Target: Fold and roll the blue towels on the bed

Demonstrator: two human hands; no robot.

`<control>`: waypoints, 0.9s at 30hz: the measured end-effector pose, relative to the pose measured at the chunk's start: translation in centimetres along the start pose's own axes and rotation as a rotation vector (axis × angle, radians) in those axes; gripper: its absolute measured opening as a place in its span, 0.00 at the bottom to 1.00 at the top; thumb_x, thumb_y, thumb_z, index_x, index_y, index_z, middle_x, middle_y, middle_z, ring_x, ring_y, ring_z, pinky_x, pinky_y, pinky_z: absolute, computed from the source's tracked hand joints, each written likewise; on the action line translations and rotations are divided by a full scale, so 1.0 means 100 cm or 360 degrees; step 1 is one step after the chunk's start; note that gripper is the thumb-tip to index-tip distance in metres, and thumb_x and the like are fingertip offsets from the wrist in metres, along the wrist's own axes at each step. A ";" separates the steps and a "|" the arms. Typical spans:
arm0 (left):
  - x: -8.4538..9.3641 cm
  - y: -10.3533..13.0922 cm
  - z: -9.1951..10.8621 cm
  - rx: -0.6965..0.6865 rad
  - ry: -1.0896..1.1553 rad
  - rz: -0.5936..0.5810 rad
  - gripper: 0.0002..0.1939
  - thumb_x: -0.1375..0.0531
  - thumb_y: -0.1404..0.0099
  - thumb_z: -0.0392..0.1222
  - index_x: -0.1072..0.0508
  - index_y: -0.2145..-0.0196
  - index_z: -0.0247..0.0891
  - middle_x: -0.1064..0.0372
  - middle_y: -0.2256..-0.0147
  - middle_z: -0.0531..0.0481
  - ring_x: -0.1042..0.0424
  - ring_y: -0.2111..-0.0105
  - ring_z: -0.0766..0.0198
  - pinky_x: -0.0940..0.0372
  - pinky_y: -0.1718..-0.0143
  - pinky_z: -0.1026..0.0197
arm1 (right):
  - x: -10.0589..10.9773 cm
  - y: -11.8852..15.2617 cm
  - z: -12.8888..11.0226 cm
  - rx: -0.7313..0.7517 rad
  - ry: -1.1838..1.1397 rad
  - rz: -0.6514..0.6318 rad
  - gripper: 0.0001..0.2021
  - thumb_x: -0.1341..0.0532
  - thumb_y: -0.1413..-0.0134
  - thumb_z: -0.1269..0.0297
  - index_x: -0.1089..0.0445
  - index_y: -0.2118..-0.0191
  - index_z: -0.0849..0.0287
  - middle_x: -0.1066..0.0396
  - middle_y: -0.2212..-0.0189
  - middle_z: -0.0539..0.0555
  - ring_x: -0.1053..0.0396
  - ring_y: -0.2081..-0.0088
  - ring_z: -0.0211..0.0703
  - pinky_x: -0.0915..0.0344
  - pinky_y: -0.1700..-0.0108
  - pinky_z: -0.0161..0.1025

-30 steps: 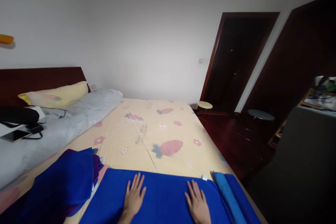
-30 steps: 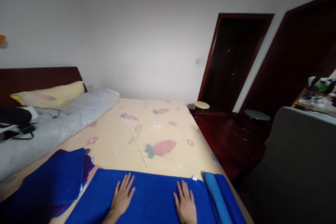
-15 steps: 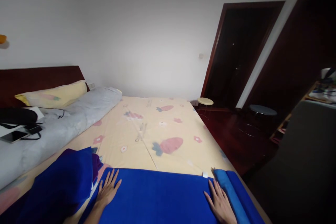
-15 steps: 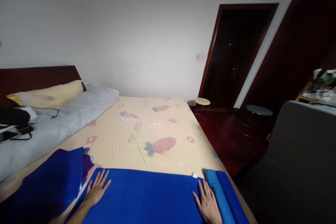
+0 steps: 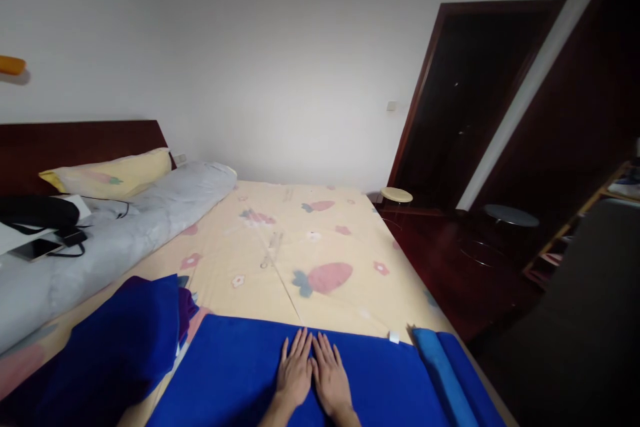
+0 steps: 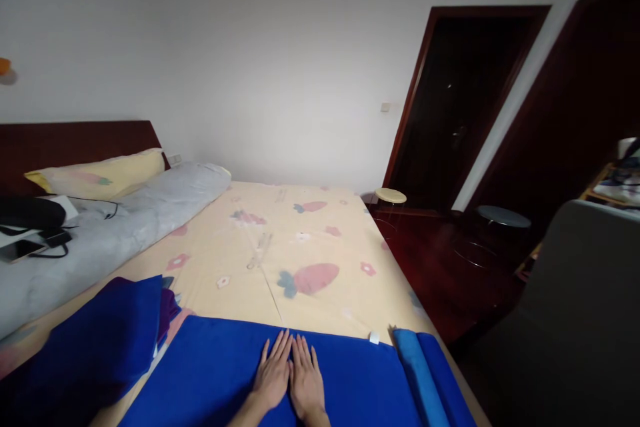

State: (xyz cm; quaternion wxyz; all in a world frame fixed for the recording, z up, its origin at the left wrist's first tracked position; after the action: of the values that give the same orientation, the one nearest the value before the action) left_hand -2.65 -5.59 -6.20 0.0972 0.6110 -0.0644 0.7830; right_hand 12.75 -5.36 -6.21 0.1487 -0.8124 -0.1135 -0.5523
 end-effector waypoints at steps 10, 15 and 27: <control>0.060 0.045 -0.144 0.0686 -0.0167 0.0070 0.30 0.60 0.32 0.59 0.57 0.34 0.52 0.63 0.31 0.54 0.61 0.32 0.57 0.61 0.33 0.40 | 0.036 0.044 0.177 -0.1174 0.0002 0.0438 0.43 0.60 0.46 0.38 0.53 0.35 0.69 0.54 0.33 0.71 0.57 0.32 0.62 0.53 0.34 0.60; 0.072 0.066 -0.181 0.0923 -0.0197 0.0016 0.31 0.60 0.32 0.58 0.58 0.34 0.49 0.63 0.31 0.53 0.62 0.32 0.58 0.61 0.33 0.42 | 0.041 0.056 0.215 -0.0988 -0.0134 0.0514 0.50 0.62 0.51 0.32 0.50 0.37 0.76 0.46 0.36 0.73 0.49 0.34 0.60 0.46 0.35 0.55; -0.006 0.091 -0.006 0.0161 0.0138 0.0026 0.27 0.60 0.30 0.52 0.63 0.36 0.55 0.61 0.33 0.58 0.54 0.33 0.57 0.50 0.34 0.42 | -0.024 0.103 0.061 -0.0471 0.0171 0.0564 0.31 0.57 0.44 0.40 0.44 0.38 0.44 0.39 0.38 0.54 0.41 0.38 0.59 0.39 0.41 0.67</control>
State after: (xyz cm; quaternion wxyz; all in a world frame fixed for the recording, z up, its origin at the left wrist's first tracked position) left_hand -5.20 -14.40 -6.73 0.0624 0.5800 -0.0255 0.8118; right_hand 20.71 -12.79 -11.73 0.1284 -0.8020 0.1209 -0.5707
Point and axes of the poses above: each hand's wrist, its own y-axis away from the middle knuckle, its own x-axis out of the back of the hand, z = x × y, the point moved 1 cm from there along -y, towards the middle knuckle
